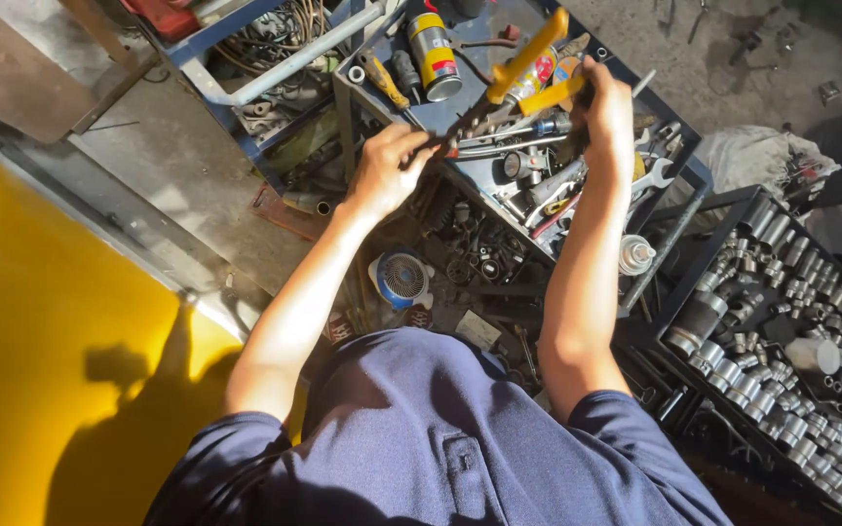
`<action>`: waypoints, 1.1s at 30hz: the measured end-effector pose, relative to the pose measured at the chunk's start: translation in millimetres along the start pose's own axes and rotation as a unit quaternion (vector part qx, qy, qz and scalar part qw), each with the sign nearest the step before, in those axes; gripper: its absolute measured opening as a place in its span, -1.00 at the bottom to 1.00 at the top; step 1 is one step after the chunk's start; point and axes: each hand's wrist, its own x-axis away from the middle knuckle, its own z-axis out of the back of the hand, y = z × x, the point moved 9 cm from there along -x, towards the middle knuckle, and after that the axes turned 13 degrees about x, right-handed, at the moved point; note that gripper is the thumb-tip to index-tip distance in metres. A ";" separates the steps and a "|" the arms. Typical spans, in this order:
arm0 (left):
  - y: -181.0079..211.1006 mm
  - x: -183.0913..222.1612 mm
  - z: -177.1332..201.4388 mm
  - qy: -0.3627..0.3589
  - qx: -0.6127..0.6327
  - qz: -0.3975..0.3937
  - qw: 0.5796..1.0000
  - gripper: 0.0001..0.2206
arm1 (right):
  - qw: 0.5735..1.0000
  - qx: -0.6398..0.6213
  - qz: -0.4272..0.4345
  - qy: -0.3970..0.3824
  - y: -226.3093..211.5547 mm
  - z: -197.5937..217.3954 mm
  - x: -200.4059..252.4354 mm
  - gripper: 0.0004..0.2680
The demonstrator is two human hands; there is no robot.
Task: Cleaning and inspecting mechanical automotive or machinery parts using a rag and a screwdriver.
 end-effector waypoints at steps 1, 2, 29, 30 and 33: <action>-3.7 -9.7 -3.5 0.002 0.003 0.019 1.000 -0.80 | 1.000 -0.003 -0.009 -0.016 2.9 -0.2 -17.0 -0.78; -11.4 -18.7 -8.4 0.002 0.005 0.016 1.000 -0.80 | 1.000 -0.003 -0.007 -0.015 2.2 0.0 -31.0 -0.78; -138.2 -79.5 -85.3 -0.089 -0.065 0.148 0.983 -0.73 | 0.901 0.403 -0.137 -0.089 94.1 -17.8 -196.9 -0.71; -139.8 -79.5 -88.5 -0.098 -0.066 0.149 0.982 -0.74 | 0.893 0.422 -0.140 -0.076 88.8 -16.6 -194.9 -0.69; -145.0 -78.6 -97.3 -0.122 -0.075 0.162 0.976 -0.75 | 0.878 0.451 -0.146 -0.057 78.5 -16.1 -186.3 -0.66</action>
